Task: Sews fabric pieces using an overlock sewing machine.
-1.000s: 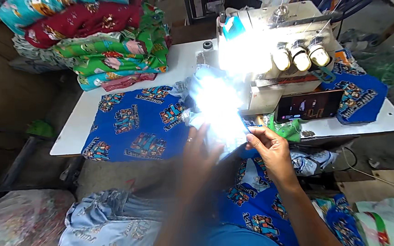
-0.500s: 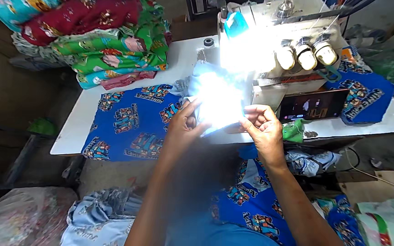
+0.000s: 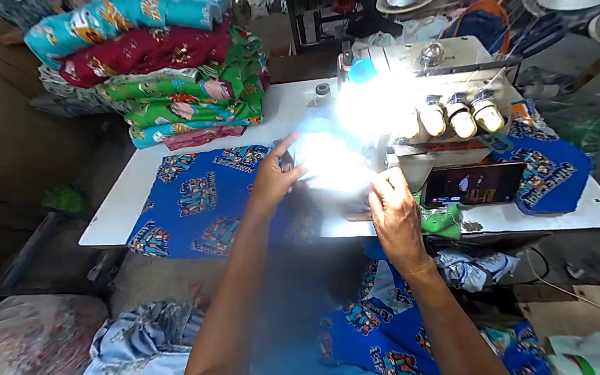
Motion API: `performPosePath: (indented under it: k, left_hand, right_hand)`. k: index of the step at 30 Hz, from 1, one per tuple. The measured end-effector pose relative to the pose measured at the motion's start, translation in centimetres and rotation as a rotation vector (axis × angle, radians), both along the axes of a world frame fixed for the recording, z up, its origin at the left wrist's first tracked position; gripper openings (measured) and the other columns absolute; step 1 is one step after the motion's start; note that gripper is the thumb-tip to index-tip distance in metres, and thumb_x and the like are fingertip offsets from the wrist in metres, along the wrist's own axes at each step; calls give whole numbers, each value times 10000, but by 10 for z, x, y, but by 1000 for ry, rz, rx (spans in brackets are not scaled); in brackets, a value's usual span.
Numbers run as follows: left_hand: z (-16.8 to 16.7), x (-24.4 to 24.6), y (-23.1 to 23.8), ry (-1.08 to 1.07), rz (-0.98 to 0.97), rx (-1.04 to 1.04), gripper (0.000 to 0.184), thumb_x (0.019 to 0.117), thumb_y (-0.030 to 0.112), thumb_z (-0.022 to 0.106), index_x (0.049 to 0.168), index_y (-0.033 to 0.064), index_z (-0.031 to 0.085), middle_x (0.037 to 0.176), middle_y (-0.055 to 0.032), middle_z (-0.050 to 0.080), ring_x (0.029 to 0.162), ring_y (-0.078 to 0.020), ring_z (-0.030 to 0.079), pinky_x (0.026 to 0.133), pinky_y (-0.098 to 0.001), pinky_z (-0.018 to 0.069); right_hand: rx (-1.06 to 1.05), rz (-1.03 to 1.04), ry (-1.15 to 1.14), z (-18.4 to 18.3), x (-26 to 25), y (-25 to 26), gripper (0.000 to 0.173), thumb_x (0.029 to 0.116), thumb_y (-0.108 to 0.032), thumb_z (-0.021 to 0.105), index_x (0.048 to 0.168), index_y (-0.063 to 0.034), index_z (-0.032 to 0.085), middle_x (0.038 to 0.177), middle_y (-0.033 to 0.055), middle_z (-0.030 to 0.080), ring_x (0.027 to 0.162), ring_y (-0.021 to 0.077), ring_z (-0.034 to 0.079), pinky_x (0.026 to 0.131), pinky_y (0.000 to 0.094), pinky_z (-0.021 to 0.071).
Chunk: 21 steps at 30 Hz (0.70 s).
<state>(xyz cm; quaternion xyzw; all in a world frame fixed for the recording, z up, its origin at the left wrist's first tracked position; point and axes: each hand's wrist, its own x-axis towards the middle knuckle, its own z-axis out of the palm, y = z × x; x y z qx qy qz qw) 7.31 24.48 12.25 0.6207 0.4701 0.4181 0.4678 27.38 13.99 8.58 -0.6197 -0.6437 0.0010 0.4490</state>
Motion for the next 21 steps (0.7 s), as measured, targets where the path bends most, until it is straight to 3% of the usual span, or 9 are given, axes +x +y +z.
performPosePath:
  k: [3,5,7,10,12,15,18,21]
  left_hand:
    - [-6,3,9,-64,72,-4,618,947,21,685,1518,124,469,1282,-112,605,624,-20,552,494,-144,430]
    - [-9,6,6,-77,132,-2,616,962,64,685,1528,109,447,1261,-117,605,639,-25,552,502,-149,426]
    - [-12,6,-4,-19,179,23,629,990,144,669,1555,106,396,1328,-134,588,682,-47,571,534,-182,453]
    - [-17,1,-34,181,217,60,654,1038,334,610,1599,137,337,1451,-211,491,831,-227,620,646,-373,539]
    - [-25,-5,-50,289,229,93,650,1021,402,622,1570,134,399,1442,-220,495,859,-278,674,683,-442,593]
    - [-32,-12,-73,423,254,98,608,961,402,712,1458,89,555,1268,-212,634,806,-273,697,718,-470,600]
    - [-42,-15,-97,514,248,165,413,972,352,694,1249,45,707,975,-103,735,701,-166,693,690,-378,598]
    - [-52,-9,-120,532,202,320,235,988,240,631,1047,71,783,937,-50,746,709,-104,699,670,-296,603]
  right_hand:
    - [-9,8,-7,-9,-2,-4,345,1035,-121,545,1357,-115,670,972,122,591,738,245,609,602,407,508]
    - [-26,25,0,-15,-3,-7,366,1041,-141,540,1390,-92,639,967,130,597,720,243,616,605,399,530]
    - [-42,41,3,-18,-5,-10,369,1040,-163,551,1382,-51,633,982,145,616,737,251,631,635,396,547]
    - [-50,75,8,-21,-7,-13,361,1036,-194,561,1335,-4,632,977,134,652,743,230,651,663,382,560]
    - [-49,104,29,-22,-9,-14,368,1036,-204,564,1321,20,627,980,124,680,776,218,667,704,371,567]
    - [-71,164,82,-23,-12,-16,390,1047,-229,562,1349,14,604,1029,114,704,850,200,693,783,350,584]
    - [-117,252,145,-22,-17,-18,464,1058,-315,554,1390,8,580,1084,131,701,924,188,708,849,333,593]
    - [-115,383,274,-20,-23,-18,524,1059,-357,540,1423,20,551,1205,166,688,1071,175,696,952,310,566]
